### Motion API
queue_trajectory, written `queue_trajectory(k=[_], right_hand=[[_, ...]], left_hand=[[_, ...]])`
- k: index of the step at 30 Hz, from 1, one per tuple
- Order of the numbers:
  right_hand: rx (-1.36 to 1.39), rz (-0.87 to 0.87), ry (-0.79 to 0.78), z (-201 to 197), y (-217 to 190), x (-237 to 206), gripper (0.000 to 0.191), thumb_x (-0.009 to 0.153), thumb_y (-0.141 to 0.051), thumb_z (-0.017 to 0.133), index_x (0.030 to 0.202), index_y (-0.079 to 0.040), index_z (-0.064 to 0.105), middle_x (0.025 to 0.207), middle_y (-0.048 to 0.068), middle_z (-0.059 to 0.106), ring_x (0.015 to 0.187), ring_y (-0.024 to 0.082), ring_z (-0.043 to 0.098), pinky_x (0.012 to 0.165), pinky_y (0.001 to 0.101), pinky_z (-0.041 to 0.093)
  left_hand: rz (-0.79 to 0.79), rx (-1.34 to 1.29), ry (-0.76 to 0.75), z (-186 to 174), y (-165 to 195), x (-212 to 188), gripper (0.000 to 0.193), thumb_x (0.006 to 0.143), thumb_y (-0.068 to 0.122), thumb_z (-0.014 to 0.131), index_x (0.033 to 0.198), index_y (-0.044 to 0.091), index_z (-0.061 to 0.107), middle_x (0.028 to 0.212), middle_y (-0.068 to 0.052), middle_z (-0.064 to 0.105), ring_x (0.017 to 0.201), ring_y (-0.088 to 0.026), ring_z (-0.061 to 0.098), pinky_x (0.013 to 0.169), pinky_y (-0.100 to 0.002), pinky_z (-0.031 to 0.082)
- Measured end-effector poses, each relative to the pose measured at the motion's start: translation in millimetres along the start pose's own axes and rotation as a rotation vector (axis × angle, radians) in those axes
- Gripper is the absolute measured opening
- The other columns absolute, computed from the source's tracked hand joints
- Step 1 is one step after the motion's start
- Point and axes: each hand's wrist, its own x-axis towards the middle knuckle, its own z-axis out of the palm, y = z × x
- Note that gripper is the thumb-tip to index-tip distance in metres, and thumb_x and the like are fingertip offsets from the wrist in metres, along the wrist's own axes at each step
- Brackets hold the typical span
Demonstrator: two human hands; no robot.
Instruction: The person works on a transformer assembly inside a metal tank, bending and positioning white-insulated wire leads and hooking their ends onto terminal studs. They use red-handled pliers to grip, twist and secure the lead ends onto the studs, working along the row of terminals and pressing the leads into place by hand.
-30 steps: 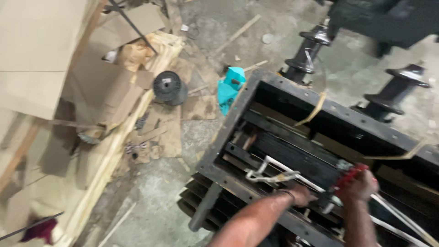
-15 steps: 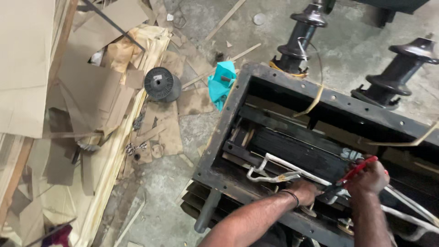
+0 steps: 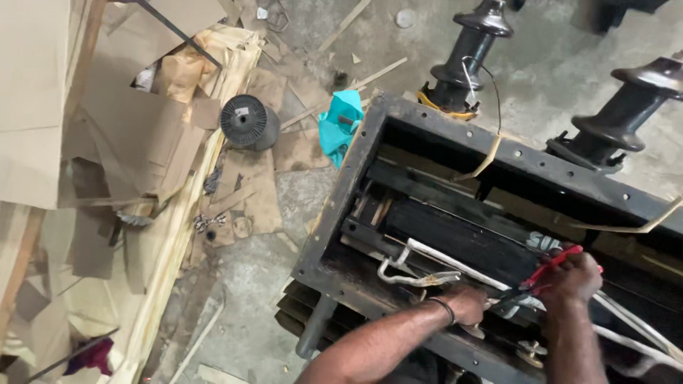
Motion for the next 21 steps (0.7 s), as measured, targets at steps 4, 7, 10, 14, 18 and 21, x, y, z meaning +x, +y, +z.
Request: queue_trajectory(k=[4, 7, 10, 14, 18, 21], right_hand=[[-0.076, 0.028, 0.084, 19, 7, 3, 0.012, 0.103, -0.026, 0.059, 0.099, -0.015, 0.062, 0.084, 0.001, 0.058, 0.071, 0.016, 0.054, 0.06, 0.0316, 0.044], [-0.223, -0.012, 0.149, 28, 7, -8, 0.015, 0.103, -0.025, 0.054, 0.107, -0.013, 0.061, 0.091, 0.003, 0.061, 0.079, 0.017, 0.06, 0.067, 0.0325, 0.051], [-0.284, -0.073, 0.128, 19, 11, -16, 0.022, 0.106, -0.025, 0.052, 0.118, -0.008, 0.056, 0.102, 0.007, 0.065, 0.09, 0.021, 0.064, 0.076, 0.0346, 0.054], [-0.311, -0.145, 0.088, 11, 18, -23, 0.034, 0.11, -0.024, 0.048, 0.134, -0.001, 0.05, 0.116, 0.012, 0.071, 0.103, 0.026, 0.069, 0.087, 0.0373, 0.058], [-0.293, -0.236, -0.022, 22, 6, -53, 0.04, 0.115, -0.024, 0.046, 0.143, 0.005, 0.047, 0.125, 0.013, 0.072, 0.114, 0.03, 0.072, 0.093, 0.0432, 0.058], [-0.177, -0.079, 0.028, 38, -10, -77, 0.039, 0.109, -0.028, 0.053, 0.141, -0.006, 0.05, 0.118, 0.008, 0.071, 0.107, 0.026, 0.07, 0.087, 0.0464, 0.057]], left_hand=[[-0.077, -0.068, -0.095, -26, -2, 2, 0.04, 0.087, 0.017, 0.061, 0.12, 0.0, 0.075, 0.122, -0.024, 0.074, 0.113, -0.037, 0.071, 0.095, -0.05, 0.054], [0.254, 0.075, 0.184, -33, -7, -5, 0.045, 0.098, 0.032, 0.066, 0.133, 0.003, 0.064, 0.13, -0.028, 0.064, 0.12, -0.043, 0.061, 0.1, -0.051, 0.046], [0.028, -0.029, 0.069, -26, -10, -14, 0.047, 0.099, 0.041, 0.067, 0.121, 0.0, 0.069, 0.117, -0.026, 0.075, 0.111, -0.041, 0.072, 0.095, -0.05, 0.056], [0.078, 0.136, 0.081, -25, -11, -19, 0.041, 0.081, 0.028, 0.073, 0.115, 0.006, 0.07, 0.109, -0.022, 0.076, 0.105, -0.039, 0.072, 0.091, -0.049, 0.055], [0.109, 0.141, 0.089, -36, -12, -18, 0.04, 0.077, 0.015, 0.071, 0.116, 0.006, 0.072, 0.113, -0.022, 0.075, 0.107, -0.039, 0.071, 0.092, -0.049, 0.055], [0.211, 0.109, 0.107, -32, -20, -9, 0.054, 0.069, 0.023, 0.078, 0.121, 0.01, 0.07, 0.113, -0.019, 0.075, 0.102, -0.035, 0.072, 0.09, -0.046, 0.056]])
